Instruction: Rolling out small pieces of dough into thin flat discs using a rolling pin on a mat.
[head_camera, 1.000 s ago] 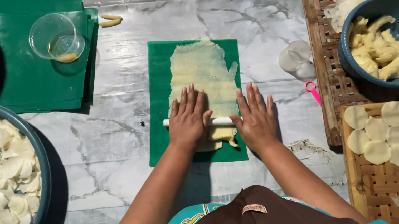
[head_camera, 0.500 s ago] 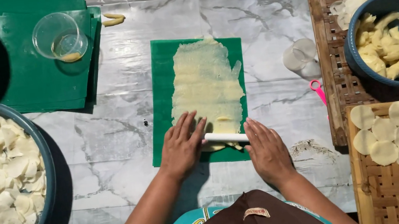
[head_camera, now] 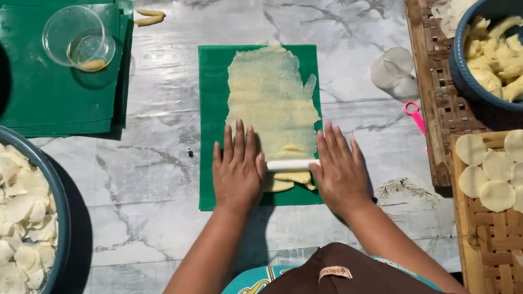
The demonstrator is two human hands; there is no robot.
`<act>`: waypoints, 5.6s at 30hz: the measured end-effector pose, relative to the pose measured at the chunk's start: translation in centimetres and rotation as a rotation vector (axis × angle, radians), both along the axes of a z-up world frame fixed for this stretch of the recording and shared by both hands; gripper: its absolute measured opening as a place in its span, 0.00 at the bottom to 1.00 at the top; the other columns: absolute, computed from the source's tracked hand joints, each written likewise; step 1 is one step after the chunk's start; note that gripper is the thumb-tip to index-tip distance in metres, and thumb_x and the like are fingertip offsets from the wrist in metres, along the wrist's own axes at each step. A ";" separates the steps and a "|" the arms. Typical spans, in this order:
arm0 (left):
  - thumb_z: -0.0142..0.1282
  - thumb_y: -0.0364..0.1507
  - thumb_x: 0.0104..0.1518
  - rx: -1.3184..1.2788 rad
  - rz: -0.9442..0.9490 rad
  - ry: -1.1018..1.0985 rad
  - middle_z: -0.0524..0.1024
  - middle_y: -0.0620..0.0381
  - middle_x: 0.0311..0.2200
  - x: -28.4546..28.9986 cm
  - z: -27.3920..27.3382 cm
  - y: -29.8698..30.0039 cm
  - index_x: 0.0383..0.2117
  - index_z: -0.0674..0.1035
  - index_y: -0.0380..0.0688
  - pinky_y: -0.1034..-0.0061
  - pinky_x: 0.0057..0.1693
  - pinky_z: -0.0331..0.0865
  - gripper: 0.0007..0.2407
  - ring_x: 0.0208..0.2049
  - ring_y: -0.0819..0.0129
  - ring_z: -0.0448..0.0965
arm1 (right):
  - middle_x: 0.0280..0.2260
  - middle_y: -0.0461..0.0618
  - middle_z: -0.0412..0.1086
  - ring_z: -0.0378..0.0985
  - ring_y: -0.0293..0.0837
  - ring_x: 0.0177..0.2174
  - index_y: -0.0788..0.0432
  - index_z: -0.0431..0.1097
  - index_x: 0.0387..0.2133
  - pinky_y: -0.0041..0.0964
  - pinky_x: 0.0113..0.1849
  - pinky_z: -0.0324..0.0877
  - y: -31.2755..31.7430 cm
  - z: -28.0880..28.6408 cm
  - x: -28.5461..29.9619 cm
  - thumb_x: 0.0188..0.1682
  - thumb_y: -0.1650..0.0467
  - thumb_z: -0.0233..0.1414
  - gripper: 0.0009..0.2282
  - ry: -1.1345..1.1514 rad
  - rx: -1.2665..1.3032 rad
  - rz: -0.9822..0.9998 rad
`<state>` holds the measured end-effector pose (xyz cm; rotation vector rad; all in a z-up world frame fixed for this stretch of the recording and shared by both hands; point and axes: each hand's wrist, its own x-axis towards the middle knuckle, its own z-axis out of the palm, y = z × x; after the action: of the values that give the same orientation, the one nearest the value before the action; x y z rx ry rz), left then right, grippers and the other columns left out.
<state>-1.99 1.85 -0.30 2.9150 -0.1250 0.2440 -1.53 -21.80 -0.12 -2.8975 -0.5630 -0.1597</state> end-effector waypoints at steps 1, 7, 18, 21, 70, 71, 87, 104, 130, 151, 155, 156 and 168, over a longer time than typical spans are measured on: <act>0.34 0.41 0.70 -0.001 0.005 -0.002 0.49 0.50 0.74 -0.9 -0.7 0.1 0.71 0.60 0.48 0.51 0.72 0.41 0.24 0.74 0.53 0.44 | 0.71 0.62 0.44 0.44 0.57 0.69 0.61 0.49 0.70 0.62 0.65 0.39 -0.2 -0.3 -0.9 0.61 0.58 0.33 0.28 -0.002 -0.001 0.005; 0.33 0.44 0.68 0.018 0.027 0.020 0.51 0.57 0.74 0.4 -0.6 0.4 0.70 0.62 0.53 0.58 0.73 0.44 0.24 0.74 0.55 0.45 | 0.73 0.56 0.41 0.41 0.54 0.70 0.58 0.45 0.71 0.67 0.64 0.32 0.2 -1.7 1.0 0.60 0.57 0.35 0.29 -0.022 0.010 -0.015; 0.27 0.46 0.69 -0.023 0.045 0.206 0.42 0.54 0.75 4.2 0.6 0.8 0.73 0.54 0.55 0.46 0.74 0.29 0.26 0.76 0.55 0.35 | 0.72 0.60 0.42 0.43 0.56 0.70 0.51 0.50 0.70 0.74 0.62 0.39 1.5 0.5 4.0 0.59 0.56 0.38 0.27 -0.017 0.035 -0.039; 0.35 0.48 0.68 0.006 -0.018 -0.030 0.51 0.55 0.74 -0.6 -1.1 0.9 0.69 0.64 0.62 0.49 0.70 0.49 0.23 0.73 0.52 0.48 | 0.72 0.52 0.43 0.45 0.55 0.69 0.48 0.52 0.70 0.68 0.63 0.38 -0.1 -0.2 -0.5 0.60 0.57 0.38 0.25 -0.004 0.088 0.029; 0.30 0.42 0.68 -0.076 -0.011 0.140 0.40 0.48 0.75 -5.5 -2.3 2.4 0.73 0.50 0.44 0.56 0.74 0.33 0.28 0.75 0.56 0.37 | 0.70 0.61 0.48 0.48 0.55 0.69 0.56 0.52 0.70 0.70 0.63 0.39 1.3 -1.6 -5.1 0.59 0.60 0.37 0.26 -0.164 -0.029 -0.135; 0.30 0.43 0.68 -0.067 -0.026 0.116 0.41 0.48 0.75 -6.1 -2.8 2.4 0.73 0.51 0.44 0.58 0.74 0.36 0.28 0.75 0.55 0.38 | 0.70 0.62 0.49 0.49 0.56 0.68 0.58 0.52 0.70 0.65 0.63 0.43 1.1 -1.9 -5.7 0.59 0.60 0.38 0.26 -0.218 -0.013 -0.109; 0.51 0.33 0.64 -0.098 -0.235 -0.472 0.77 0.65 0.49 -8.5 -2.3 4.6 0.52 0.80 0.65 0.72 0.55 0.70 0.12 0.48 0.68 0.79 | 0.43 0.45 0.68 0.74 0.50 0.48 0.50 0.73 0.56 0.57 0.62 0.57 -1.9 -0.6 -8.0 0.50 0.76 0.56 0.20 -0.289 0.379 0.049; 0.27 0.48 0.67 -0.091 0.027 0.314 0.39 0.50 0.75 8.9 0.3 2.0 0.73 0.50 0.49 0.47 0.74 0.30 0.29 0.75 0.53 0.36 | 0.71 0.56 0.48 0.46 0.56 0.69 0.51 0.46 0.72 0.80 0.60 0.33 0.8 -0.7 8.7 0.59 0.54 0.37 0.29 -0.106 0.111 -0.126; 0.27 0.45 0.69 -0.068 -0.063 0.165 0.37 0.54 0.76 16.2 0.5 2.0 0.74 0.49 0.50 0.47 0.75 0.27 0.28 0.76 0.56 0.32 | 0.72 0.56 0.41 0.37 0.52 0.71 0.50 0.41 0.73 0.79 0.62 0.25 3.5 0.3 14.9 0.60 0.51 0.29 0.30 0.103 0.008 -0.231; 0.23 0.46 0.69 -0.049 -0.041 0.224 0.36 0.55 0.76 20.3 0.6 1.8 0.74 0.47 0.51 0.49 0.75 0.24 0.28 0.76 0.57 0.32 | 0.73 0.58 0.33 0.30 0.52 0.71 0.53 0.37 0.73 0.77 0.62 0.24 2.8 0.1 19.7 0.58 0.46 0.23 0.35 0.264 0.023 -0.267; 0.27 0.42 0.70 -0.036 -0.006 0.101 0.37 0.51 0.76 16.8 0.7 1.1 0.73 0.49 0.47 0.55 0.75 0.26 0.26 0.76 0.56 0.33 | 0.73 0.61 0.37 0.35 0.56 0.71 0.58 0.43 0.72 0.78 0.61 0.23 3.4 0.6 16.2 0.60 0.52 0.31 0.32 -0.054 0.148 -0.169; 0.28 0.42 0.70 -0.016 0.000 0.096 0.37 0.51 0.76 15.4 -0.1 0.9 0.73 0.49 0.46 0.56 0.75 0.27 0.27 0.76 0.57 0.32 | 0.72 0.62 0.37 0.37 0.58 0.70 0.60 0.43 0.72 0.79 0.60 0.23 3.7 0.2 14.7 0.61 0.54 0.34 0.31 -0.103 0.154 -0.183; 0.24 0.43 0.68 -0.043 0.023 0.285 0.38 0.52 0.76 23.4 0.8 1.6 0.73 0.48 0.47 0.53 0.75 0.28 0.27 0.76 0.54 0.33 | 0.73 0.57 0.34 0.31 0.51 0.71 0.50 0.38 0.73 0.76 0.63 0.26 4.1 0.7 23.5 0.60 0.52 0.29 0.30 0.207 -0.006 -0.294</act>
<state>21.41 3.47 0.48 2.8725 -0.0394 -0.1637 21.94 -17.69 0.62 -2.9377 -0.1025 0.1016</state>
